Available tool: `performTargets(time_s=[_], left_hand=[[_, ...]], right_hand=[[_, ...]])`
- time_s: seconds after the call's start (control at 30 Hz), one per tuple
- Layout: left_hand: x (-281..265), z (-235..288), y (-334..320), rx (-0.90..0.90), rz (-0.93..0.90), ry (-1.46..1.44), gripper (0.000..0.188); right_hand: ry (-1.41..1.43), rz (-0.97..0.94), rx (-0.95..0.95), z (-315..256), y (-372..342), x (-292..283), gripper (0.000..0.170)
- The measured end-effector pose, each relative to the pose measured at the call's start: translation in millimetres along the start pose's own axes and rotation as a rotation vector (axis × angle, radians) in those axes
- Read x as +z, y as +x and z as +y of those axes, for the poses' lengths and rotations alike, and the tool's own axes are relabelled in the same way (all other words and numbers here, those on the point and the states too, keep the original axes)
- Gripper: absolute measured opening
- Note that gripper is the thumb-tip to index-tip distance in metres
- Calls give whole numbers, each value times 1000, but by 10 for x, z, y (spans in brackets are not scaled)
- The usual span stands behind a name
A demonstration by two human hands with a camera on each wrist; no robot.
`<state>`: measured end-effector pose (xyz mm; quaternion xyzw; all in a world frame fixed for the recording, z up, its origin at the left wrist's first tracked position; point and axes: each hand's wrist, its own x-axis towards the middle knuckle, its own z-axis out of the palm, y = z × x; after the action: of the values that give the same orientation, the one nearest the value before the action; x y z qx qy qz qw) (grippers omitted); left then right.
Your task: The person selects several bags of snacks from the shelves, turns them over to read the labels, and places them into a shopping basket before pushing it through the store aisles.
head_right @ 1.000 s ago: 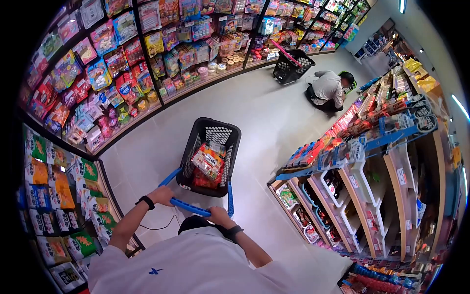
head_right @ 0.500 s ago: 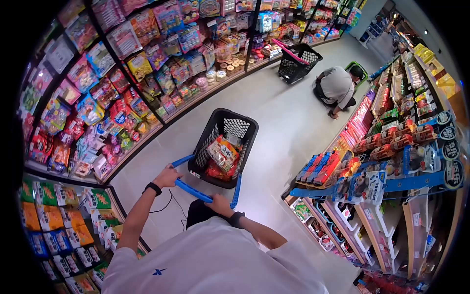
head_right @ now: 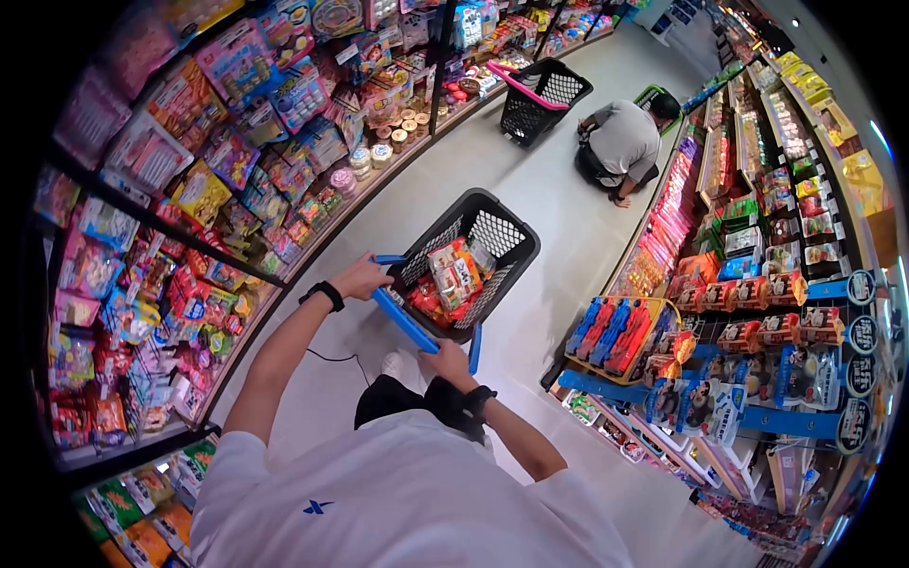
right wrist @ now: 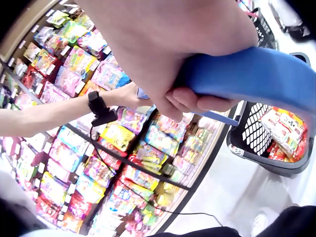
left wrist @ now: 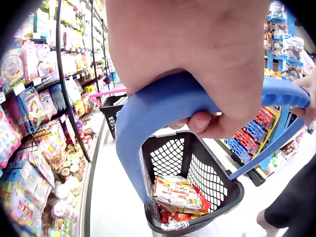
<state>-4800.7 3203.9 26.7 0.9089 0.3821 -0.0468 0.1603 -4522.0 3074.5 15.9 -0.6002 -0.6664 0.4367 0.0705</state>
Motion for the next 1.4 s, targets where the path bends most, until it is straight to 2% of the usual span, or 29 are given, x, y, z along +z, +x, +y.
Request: performTargets(time_s=[0.13,0.23,0.3,0.33,0.4,0.47,0.5,0.6,0.63,0.7,0.73,0.8,0.83,0.87,0.9,0.93,1.0,1.1,1.13,1.17,1.27,1.33,1.4], left_hand=[[-193,-273,890,92,-72,54,20],[-82,-411,1522,106,-14,22,21],[45,-486,1933,103,36,67,23],[-9,-503,2115,102,-12,83,25],[-134,-480,2426,57,-25,94,18],[-30,-540,2769,7,46,24,16],[11,-566,2997,7,-85,20,14],[-141,-763,3439,158,-25,-9,10],[-167,-768,3542,173,89,-33,7],[-19,-807,3804,262,22,-117,12],[121,-797,3940,342,-7,-173,21],[-24,-874,3984,522,-19,-332,31],[-275,-984,3974,632,-44,-412,40],[-379,-1109,3959,679,-3,-481,47],[-509,-1278,3960,661,5,-525,48],[-607,-1468,3991,635,18,-575,48],[-580,-1901,4137,564,-30,-608,45],[-711,-2645,4516,455,-124,-512,38],[-766,-2896,4681,492,-42,-495,36],[-899,-3103,4880,458,-49,-493,35],[-1205,-3656,5511,338,-93,-472,36],[-1368,-3955,5951,257,-77,-448,37],[-1519,-4243,6446,181,-7,-398,38]], right_hand=[[-55,72,53,241,511,-445,44],[-135,46,117,529,870,-898,42],[-130,46,112,739,1126,-1161,42],[-140,31,120,813,1267,-1297,41],[-151,40,132,944,1483,-1508,37],[-169,17,184,1046,1694,-1773,36],[-174,20,175,1170,1797,-1877,34],[-113,15,210,1195,2005,-2166,33],[-104,8,216,1233,2033,-2259,33],[-82,6,212,1407,2108,-2373,32],[-103,-3,245,1577,2122,-2430,31],[-164,15,324,1642,2071,-2536,29],[-174,-16,384,1673,2060,-2567,30],[-203,59,360,1733,1998,-2521,31],[-250,32,414,1813,1999,-2473,34],[-383,15,376,1864,2001,-2434,41],[-473,-100,532,1967,2102,-2335,48],[-333,-371,727,1956,2341,-2353,51],[-260,-473,771,1986,2450,-2363,52],[-192,-440,741,1975,2566,-2366,48],[295,-476,761,2028,3299,-2451,35],[433,-202,669,1976,4076,-2695,27],[298,229,527,1707,5126,-3114,24]])
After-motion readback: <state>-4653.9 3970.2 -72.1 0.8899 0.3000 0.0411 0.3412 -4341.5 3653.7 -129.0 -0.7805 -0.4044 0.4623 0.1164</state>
